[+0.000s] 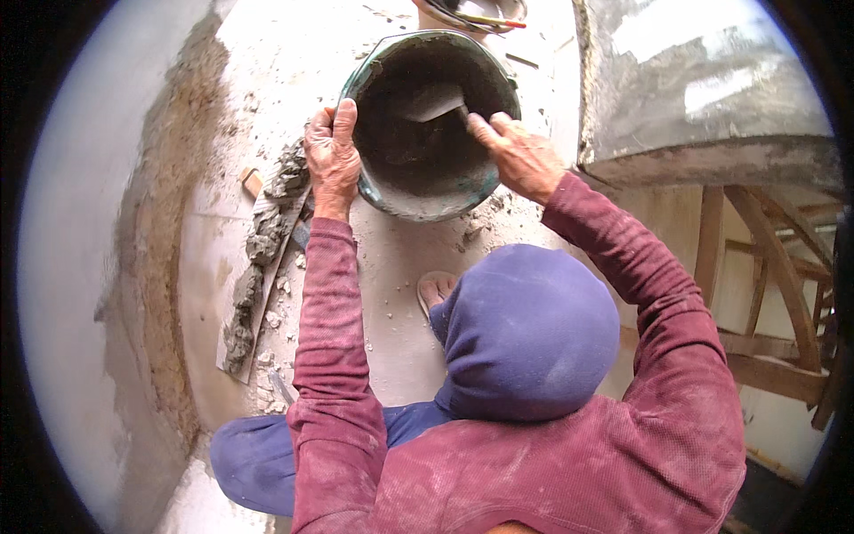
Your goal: The person sits on the floor and uses a hammer and a red tile leveling clip to secure a floor tile. They then scoop cement from a bucket using a trowel and spread it onto the back of a second tile.
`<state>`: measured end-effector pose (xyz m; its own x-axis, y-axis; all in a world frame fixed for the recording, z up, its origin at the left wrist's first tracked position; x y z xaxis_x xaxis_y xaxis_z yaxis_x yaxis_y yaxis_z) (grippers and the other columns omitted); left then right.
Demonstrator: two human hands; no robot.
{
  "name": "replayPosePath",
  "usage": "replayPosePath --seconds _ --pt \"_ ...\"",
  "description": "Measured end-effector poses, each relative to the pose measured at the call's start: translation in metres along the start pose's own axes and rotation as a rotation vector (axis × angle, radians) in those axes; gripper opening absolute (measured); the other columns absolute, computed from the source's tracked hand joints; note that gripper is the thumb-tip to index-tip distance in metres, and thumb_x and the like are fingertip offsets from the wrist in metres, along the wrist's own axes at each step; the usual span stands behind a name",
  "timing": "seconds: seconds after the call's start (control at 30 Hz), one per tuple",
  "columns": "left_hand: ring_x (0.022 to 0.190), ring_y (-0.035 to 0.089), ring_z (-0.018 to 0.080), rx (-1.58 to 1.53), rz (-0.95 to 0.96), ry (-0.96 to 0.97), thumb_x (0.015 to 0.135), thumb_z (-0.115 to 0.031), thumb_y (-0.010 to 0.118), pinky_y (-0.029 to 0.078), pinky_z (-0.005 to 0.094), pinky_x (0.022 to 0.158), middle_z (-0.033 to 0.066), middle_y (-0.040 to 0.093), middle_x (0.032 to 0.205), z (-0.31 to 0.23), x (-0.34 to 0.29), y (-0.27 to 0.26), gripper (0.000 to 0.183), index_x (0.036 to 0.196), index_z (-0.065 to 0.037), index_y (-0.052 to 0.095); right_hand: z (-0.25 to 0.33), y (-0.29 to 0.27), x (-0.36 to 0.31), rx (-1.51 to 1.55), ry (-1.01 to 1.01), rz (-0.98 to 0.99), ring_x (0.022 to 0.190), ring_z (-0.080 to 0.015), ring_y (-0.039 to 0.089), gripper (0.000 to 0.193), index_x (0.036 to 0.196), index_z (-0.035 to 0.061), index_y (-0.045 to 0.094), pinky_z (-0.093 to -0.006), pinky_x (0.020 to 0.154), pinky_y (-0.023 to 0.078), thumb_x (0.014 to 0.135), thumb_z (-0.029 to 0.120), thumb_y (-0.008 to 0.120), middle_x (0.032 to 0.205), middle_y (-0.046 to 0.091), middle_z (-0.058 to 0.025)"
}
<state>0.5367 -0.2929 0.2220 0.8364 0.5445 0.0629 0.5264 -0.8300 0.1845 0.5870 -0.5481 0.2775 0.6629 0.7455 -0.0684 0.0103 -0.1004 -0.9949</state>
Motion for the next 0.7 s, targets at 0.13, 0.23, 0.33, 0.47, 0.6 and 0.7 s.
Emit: replayPosePath --seconds 0.13,0.23,0.33,0.47,0.6,0.7 --pt "0.065 0.031 0.0024 -0.052 0.037 0.037 0.096 -0.034 0.066 0.025 0.0203 0.054 -0.01 0.041 0.071 -0.002 0.001 0.014 0.031 0.079 -0.01 0.058 0.016 0.013 -0.015 0.008 -0.071 -0.002 0.096 -0.028 0.063 0.055 0.14 -0.0018 0.043 -0.0364 0.078 0.056 0.087 0.004 0.053 0.107 0.055 -0.0155" --pt "0.065 0.031 0.002 -0.017 0.055 0.039 0.096 -0.033 0.066 0.026 0.0196 0.056 -0.0105 0.042 0.071 -0.004 0.005 0.015 0.028 0.081 -0.011 0.06 0.021 0.013 -0.03 0.015 -0.123 0.145 0.101 -0.0256 0.059 0.06 0.143 0.0034 0.041 -0.0364 0.081 0.055 0.085 0.004 0.056 0.114 0.053 -0.013" --pt "0.068 0.034 0.0014 -0.07 0.055 0.003 0.097 -0.03 0.066 0.029 0.0193 0.059 -0.0113 0.045 0.073 -0.001 0.013 0.014 0.023 0.084 -0.012 0.062 0.007 0.003 -0.043 -0.033 -0.082 0.297 0.104 -0.0248 0.059 0.06 0.144 0.005 0.041 -0.035 0.082 0.055 0.086 0.007 0.057 0.116 0.054 -0.0129" --pt "0.07 0.037 0.001 -0.096 0.065 -0.003 0.098 -0.028 0.064 0.031 0.0188 0.062 -0.0108 0.049 0.077 0.004 0.02 0.016 0.02 0.086 -0.013 0.062 -0.011 -0.017 -0.039 -0.09 -0.111 0.161 0.097 -0.0278 0.062 0.063 0.144 0.0042 0.04 -0.0351 0.079 0.055 0.082 0.003 0.056 0.111 0.056 -0.0137" --pt "0.069 0.037 0.0009 -0.094 0.115 0.025 0.098 -0.027 0.064 0.03 0.0189 0.061 -0.0102 0.048 0.075 0.003 0.025 0.024 0.021 0.085 -0.011 0.062 -0.004 -0.01 -0.003 0.095 -0.035 -0.101 0.086 -0.0325 0.068 0.027 0.113 -0.0023 0.049 -0.0426 0.069 0.057 0.088 0.006 0.053 0.098 0.057 -0.0188" --pt "0.068 0.036 0.0011 -0.047 0.072 -0.003 0.098 -0.027 0.065 0.029 0.0189 0.06 -0.0102 0.047 0.074 0.001 0.026 0.026 0.022 0.084 -0.011 0.061 0.009 0.012 -0.002 0.094 -0.012 0.04 0.087 -0.0265 0.063 0.059 0.139 -0.0046 0.04 -0.0358 0.073 0.056 0.083 0.001 0.056 0.1 0.054 -0.0156"
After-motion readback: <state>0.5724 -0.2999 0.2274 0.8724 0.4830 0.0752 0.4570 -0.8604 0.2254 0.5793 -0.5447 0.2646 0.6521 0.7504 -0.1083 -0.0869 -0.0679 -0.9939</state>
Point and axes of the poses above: each hand's wrist, its own x-axis towards the middle knuckle, its own y-axis out of the palm, z = x × y, the point moved 4 cm from there along x, towards the middle knuckle
